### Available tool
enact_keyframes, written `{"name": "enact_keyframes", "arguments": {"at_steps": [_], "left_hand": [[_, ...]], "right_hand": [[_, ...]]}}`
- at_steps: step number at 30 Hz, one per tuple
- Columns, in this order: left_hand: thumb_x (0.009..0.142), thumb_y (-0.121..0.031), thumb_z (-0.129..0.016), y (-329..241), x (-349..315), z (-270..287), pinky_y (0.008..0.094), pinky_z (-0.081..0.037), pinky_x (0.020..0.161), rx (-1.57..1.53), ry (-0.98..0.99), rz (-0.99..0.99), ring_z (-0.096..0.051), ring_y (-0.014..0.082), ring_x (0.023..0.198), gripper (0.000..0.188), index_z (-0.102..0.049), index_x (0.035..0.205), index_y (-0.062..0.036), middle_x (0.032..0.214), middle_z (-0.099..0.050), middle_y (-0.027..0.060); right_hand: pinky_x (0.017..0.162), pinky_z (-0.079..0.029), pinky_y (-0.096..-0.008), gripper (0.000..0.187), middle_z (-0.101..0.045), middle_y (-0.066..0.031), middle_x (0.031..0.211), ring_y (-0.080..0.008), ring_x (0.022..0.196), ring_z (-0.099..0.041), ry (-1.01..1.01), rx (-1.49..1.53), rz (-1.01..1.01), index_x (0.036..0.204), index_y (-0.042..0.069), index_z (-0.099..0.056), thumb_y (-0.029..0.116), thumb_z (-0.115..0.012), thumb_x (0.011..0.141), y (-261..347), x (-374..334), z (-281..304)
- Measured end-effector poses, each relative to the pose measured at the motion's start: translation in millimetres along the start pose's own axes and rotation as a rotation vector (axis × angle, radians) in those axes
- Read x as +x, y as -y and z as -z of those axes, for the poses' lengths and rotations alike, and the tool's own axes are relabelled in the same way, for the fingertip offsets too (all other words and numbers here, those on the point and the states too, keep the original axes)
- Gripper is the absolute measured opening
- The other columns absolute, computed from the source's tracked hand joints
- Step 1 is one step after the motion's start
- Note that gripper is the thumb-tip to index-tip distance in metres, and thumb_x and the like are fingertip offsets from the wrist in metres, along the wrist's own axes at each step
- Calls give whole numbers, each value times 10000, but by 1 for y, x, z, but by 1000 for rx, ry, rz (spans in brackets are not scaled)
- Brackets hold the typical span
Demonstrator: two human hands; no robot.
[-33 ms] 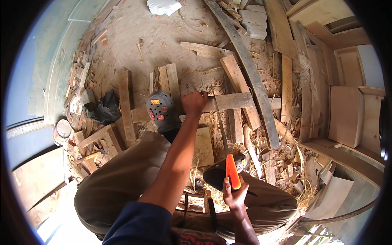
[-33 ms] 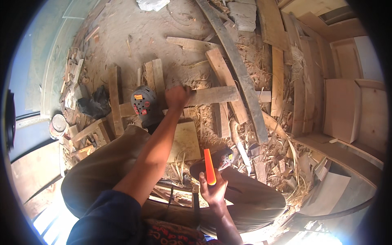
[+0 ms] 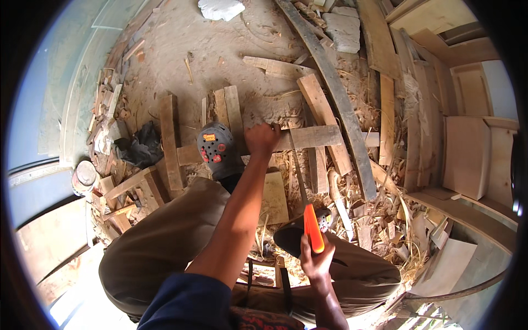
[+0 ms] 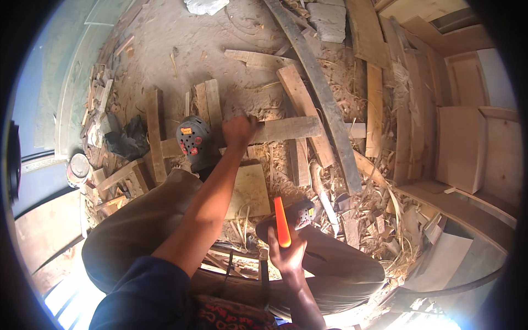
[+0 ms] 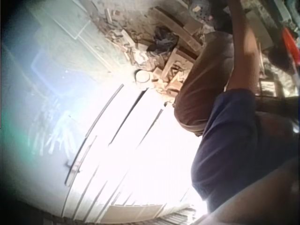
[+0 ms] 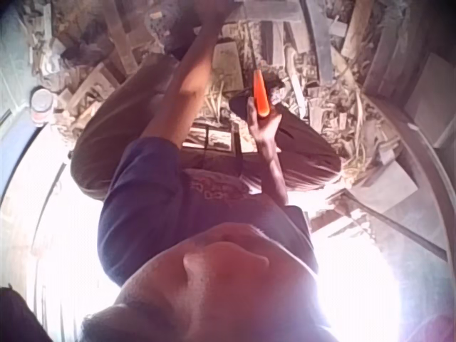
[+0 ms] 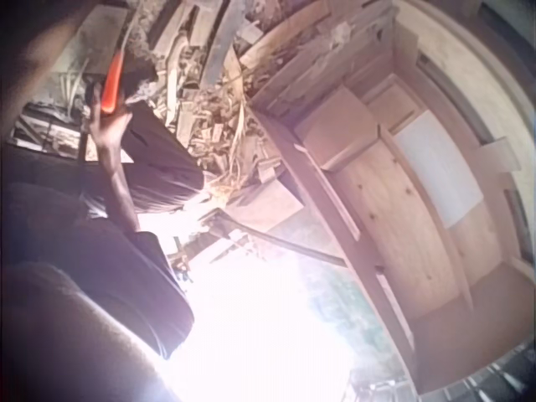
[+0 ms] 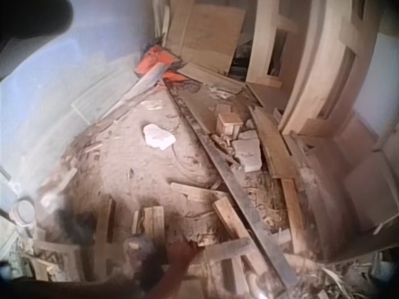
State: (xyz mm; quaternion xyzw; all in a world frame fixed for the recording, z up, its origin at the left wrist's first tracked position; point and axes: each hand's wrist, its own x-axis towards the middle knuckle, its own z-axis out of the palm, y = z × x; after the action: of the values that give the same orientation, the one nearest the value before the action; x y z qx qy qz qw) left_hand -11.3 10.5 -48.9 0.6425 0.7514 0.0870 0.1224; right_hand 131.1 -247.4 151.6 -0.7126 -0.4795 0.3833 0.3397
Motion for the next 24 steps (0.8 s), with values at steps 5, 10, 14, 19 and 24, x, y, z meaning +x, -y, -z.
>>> {"name": "enact_keyframes", "arguments": {"at_steps": [5,10,14,19,24], "left_hand": [[902,-382,-499,-7,10,1,481,-469,883,-25,60,9,-691,349,654,475,-736,668,-43,677,-693,202],[911,-375,-489,-8,5,6,499,-460,897,-9,104,15,-700,353,695,463,-746,723,-38,722,-706,206],[909,-386,-500,-5,4,9,506,-456,897,-5,142,17,-702,353,702,462,-744,716,-44,720,-704,203],[909,-384,-510,1,10,5,503,-466,857,-10,109,-7,-698,353,675,454,-744,704,-54,706,-700,198],[906,-365,-503,-13,18,1,499,-468,843,-9,89,-15,-694,354,662,451,-738,690,-46,703,-699,197]], "right_hand": [[435,-373,-332,314,-502,-102,513,-114,454,-466,-33,100,-134,662,-11,-557,102,-632,945,-11,92,-55],[588,-515,-373,151,-617,-92,671,-276,587,-627,57,-120,39,838,34,-667,71,-722,703,-45,-58,-1],[556,-482,-305,112,-658,-74,766,-162,613,-628,98,-89,-24,888,-1,-666,44,-701,791,-36,-25,-1],[542,-446,-303,83,-639,-64,735,-136,632,-615,80,231,-339,825,5,-626,48,-696,840,-50,54,-39],[663,-507,-288,140,-667,-66,801,-131,721,-646,-98,94,78,992,-60,-659,-14,-590,879,-32,-4,5]]}}
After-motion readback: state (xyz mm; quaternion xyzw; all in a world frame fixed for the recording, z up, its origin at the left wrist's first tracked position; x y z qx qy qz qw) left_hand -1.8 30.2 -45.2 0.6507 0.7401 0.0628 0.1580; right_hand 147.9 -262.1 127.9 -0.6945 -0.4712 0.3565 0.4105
